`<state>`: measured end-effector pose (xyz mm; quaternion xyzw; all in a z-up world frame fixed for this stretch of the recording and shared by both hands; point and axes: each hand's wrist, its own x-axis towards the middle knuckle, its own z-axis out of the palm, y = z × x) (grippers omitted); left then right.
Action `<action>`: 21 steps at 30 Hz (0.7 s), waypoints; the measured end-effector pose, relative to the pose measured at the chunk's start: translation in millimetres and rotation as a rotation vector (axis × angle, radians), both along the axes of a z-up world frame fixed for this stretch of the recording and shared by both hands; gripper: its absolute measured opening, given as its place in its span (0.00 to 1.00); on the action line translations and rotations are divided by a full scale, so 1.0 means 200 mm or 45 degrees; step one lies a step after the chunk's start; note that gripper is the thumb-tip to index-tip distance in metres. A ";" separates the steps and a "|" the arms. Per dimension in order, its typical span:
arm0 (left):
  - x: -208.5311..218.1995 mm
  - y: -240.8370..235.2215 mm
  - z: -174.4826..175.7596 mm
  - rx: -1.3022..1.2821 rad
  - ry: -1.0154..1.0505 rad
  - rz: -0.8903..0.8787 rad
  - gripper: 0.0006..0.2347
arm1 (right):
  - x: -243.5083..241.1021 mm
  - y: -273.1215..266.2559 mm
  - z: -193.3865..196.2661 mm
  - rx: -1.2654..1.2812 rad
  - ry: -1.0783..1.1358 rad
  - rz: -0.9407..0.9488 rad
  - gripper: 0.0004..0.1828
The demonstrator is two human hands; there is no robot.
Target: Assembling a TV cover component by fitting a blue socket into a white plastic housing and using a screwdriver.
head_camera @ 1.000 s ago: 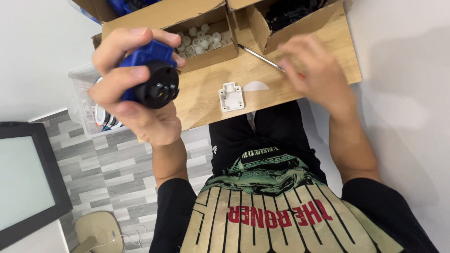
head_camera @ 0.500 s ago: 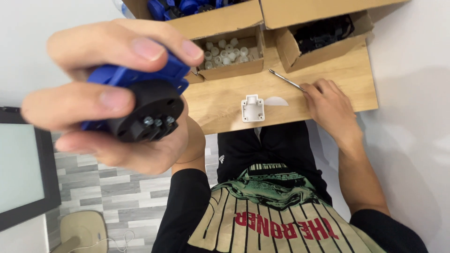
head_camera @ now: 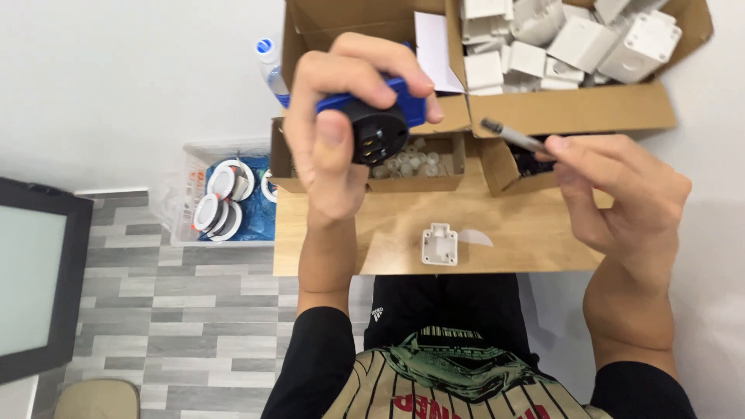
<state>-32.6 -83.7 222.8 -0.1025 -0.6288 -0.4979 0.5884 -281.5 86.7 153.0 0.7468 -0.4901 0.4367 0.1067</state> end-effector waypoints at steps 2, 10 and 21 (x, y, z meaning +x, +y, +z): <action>0.00 -0.04 0.00 0.023 -0.017 -0.006 0.14 | 0.03 -0.11 -0.01 -0.056 0.051 0.035 0.12; 0.00 -0.09 -0.02 0.115 -0.091 0.025 0.15 | 0.11 -0.33 0.10 -0.166 0.146 0.159 0.11; -0.12 -0.14 -0.06 0.045 -0.180 -0.005 0.13 | -0.05 -0.31 0.09 -0.170 0.224 0.029 0.15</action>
